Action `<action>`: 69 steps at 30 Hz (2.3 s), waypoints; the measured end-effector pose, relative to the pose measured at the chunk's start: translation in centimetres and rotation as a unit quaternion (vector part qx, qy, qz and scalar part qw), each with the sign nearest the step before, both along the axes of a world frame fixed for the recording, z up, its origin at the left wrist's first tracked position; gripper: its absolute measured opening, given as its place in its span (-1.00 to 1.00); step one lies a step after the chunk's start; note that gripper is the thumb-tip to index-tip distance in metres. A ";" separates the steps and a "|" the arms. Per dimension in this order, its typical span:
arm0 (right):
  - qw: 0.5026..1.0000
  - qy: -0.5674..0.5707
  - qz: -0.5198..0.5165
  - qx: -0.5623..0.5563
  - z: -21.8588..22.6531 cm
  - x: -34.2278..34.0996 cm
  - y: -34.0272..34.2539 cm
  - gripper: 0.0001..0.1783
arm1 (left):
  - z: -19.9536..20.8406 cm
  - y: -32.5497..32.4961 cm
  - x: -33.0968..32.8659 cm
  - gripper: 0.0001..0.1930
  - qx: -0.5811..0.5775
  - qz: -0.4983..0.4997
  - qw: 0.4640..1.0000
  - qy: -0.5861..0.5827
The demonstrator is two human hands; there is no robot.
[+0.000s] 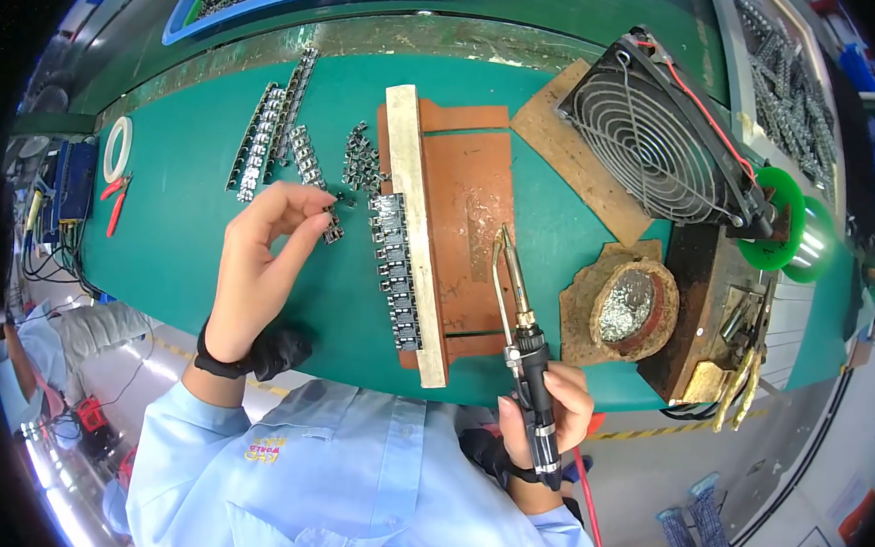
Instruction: Soldering electronic components onto a metal strip at an assembly station.
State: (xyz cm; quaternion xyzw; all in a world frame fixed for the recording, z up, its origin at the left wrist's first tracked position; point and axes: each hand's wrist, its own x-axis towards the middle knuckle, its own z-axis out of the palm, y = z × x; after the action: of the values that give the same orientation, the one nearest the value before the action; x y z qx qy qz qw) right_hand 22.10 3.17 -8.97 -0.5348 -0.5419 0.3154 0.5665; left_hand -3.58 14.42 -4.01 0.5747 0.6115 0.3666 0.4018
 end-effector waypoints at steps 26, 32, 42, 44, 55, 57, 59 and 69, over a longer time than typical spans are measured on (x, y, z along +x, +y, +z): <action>0.999 0.008 0.031 -0.012 -0.2 1.0 -0.1 -0.51 | -0.1 -4.4 2.2 -0.86 -0.031 -0.106 0.994 -0.026; 1.000 0.002 0.026 -0.012 -0.3 1.0 -0.3 -0.52 | 0.0 -5.0 2.9 -0.87 -0.188 -0.060 0.953 -0.228; 1.000 -0.012 0.025 -0.013 -0.6 1.8 -0.3 -0.52 | -1.2 -5.1 3.7 -0.87 -0.076 -0.079 0.987 -0.115; 0.999 -0.012 0.027 -0.015 -0.7 1.9 -0.4 -0.52 | -1.2 -5.0 3.7 -0.87 -0.064 -0.096 0.990 -0.081; 0.999 0.000 0.028 -0.017 -0.7 1.7 -0.1 -0.52 | -1.2 -5.0 4.2 -0.90 -0.164 -0.030 0.960 -0.227; 0.999 -0.004 0.029 -0.015 -0.8 1.7 -0.1 -0.52 | -1.3 -4.7 4.2 -0.90 -0.177 -0.025 0.950 -0.257; 0.999 -0.003 0.028 -0.016 -0.7 1.6 -0.1 -0.52 | -1.4 -4.5 4.3 -0.91 -0.204 -0.016 0.926 -0.316; 0.999 -0.026 0.029 -0.005 -1.1 1.7 0.0 -0.52 | -1.8 -4.5 4.9 -0.90 -0.211 -0.029 0.917 -0.336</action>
State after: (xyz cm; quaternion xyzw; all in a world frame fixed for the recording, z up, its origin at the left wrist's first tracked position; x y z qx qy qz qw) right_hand 23.84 3.14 -10.10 -0.5294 -0.5705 0.3204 0.5400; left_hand 1.31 9.88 -5.83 0.3370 0.4867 0.3887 0.7061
